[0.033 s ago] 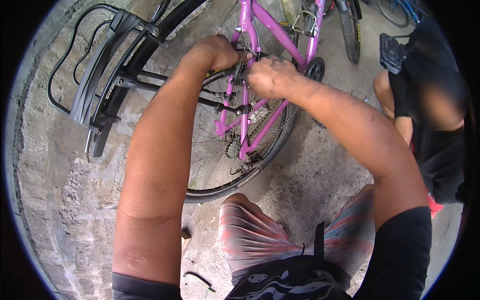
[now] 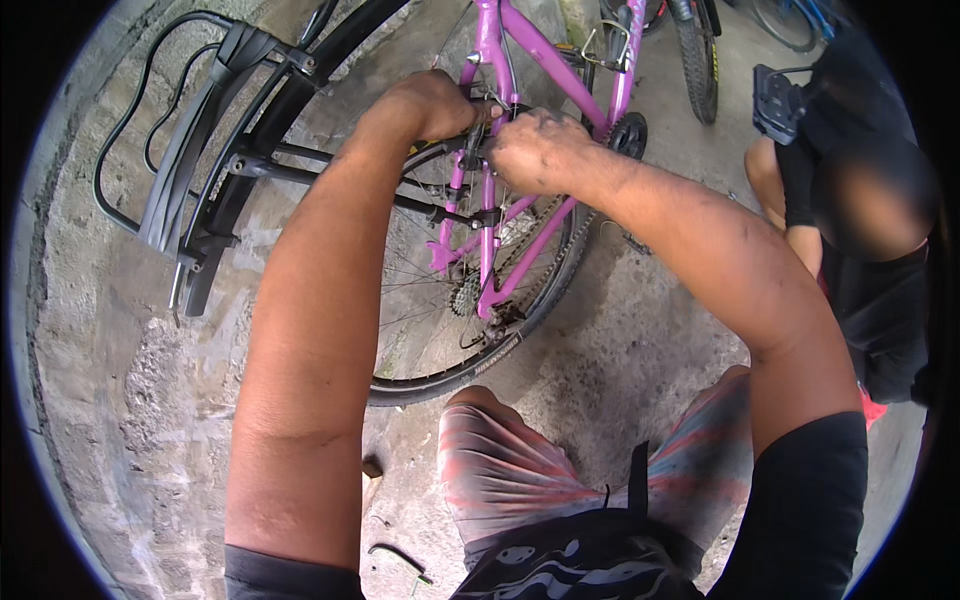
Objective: The person kneels and uses a wrench to tighten bolts on the rear wheel and derailleur of a purple bicycle. Another person assists by holding the rear rack and adjusting the chain. The bicycle remains on the ground during the repair.
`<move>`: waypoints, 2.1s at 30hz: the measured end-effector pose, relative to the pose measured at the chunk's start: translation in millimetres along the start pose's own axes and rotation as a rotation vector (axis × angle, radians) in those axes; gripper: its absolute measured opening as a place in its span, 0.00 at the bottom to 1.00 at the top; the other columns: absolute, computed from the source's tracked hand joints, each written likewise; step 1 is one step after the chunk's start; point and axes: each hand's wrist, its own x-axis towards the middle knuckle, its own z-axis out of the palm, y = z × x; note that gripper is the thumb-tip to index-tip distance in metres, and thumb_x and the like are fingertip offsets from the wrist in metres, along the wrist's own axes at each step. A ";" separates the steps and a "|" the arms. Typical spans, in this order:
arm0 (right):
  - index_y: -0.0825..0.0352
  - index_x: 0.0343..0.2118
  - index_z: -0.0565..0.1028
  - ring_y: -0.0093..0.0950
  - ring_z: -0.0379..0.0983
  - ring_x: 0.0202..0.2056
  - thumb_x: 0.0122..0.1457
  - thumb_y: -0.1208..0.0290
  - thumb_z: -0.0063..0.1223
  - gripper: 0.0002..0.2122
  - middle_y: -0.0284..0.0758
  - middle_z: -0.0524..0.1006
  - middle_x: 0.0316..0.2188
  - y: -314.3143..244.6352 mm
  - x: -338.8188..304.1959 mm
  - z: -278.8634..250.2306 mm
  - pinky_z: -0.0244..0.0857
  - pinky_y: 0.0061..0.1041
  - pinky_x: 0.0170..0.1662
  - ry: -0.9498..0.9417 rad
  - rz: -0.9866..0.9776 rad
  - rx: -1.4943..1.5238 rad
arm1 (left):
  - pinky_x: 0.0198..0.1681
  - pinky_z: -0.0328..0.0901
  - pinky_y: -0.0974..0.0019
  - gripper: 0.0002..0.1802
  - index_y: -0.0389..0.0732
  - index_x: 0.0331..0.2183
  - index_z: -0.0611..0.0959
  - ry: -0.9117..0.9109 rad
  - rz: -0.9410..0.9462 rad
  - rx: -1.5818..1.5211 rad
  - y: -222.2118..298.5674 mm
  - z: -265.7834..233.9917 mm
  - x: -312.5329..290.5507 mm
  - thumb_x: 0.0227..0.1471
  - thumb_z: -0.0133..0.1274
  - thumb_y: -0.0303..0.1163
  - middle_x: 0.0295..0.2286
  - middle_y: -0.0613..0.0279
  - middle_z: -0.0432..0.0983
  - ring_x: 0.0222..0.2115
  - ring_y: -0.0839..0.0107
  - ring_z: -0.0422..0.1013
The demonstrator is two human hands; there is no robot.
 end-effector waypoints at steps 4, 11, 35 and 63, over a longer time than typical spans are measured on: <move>0.63 0.38 0.87 0.45 0.85 0.44 0.62 0.61 0.60 0.12 0.44 0.87 0.38 15.1 2.2 15.5 0.79 0.47 0.51 0.030 -0.015 -0.029 | 0.62 0.68 0.49 0.44 0.40 0.50 0.89 0.028 0.032 -0.001 8.9 3.2 1.4 0.61 0.50 0.74 0.51 0.35 0.82 0.57 0.41 0.75; 0.66 0.45 0.85 0.45 0.84 0.49 0.64 0.59 0.61 0.15 0.45 0.86 0.44 -4.7 -16.0 11.2 0.76 0.48 0.56 0.175 0.068 0.140 | 0.62 0.69 0.49 0.53 0.32 0.49 0.88 0.013 -0.006 -0.032 6.3 -4.4 -3.9 0.56 0.51 0.80 0.51 0.34 0.82 0.57 0.42 0.76; 0.65 0.42 0.76 0.20 0.63 0.30 0.71 0.65 0.49 0.09 0.26 0.68 0.26 -35.5 -3.9 73.4 0.62 0.28 0.37 0.230 0.479 1.928 | 0.65 0.68 0.50 0.52 0.34 0.54 0.86 -0.071 -0.029 -0.041 7.7 -11.5 -4.3 0.56 0.55 0.77 0.56 0.37 0.79 0.61 0.43 0.74; 0.75 0.49 0.80 0.56 0.83 0.43 0.64 0.66 0.59 0.17 0.56 0.84 0.39 -54.7 -4.4 67.4 0.75 0.45 0.49 0.529 0.559 1.198 | 0.57 0.70 0.45 0.56 0.30 0.40 0.90 0.087 0.035 -0.037 -3.4 0.6 4.7 0.51 0.52 0.83 0.43 0.31 0.84 0.51 0.39 0.79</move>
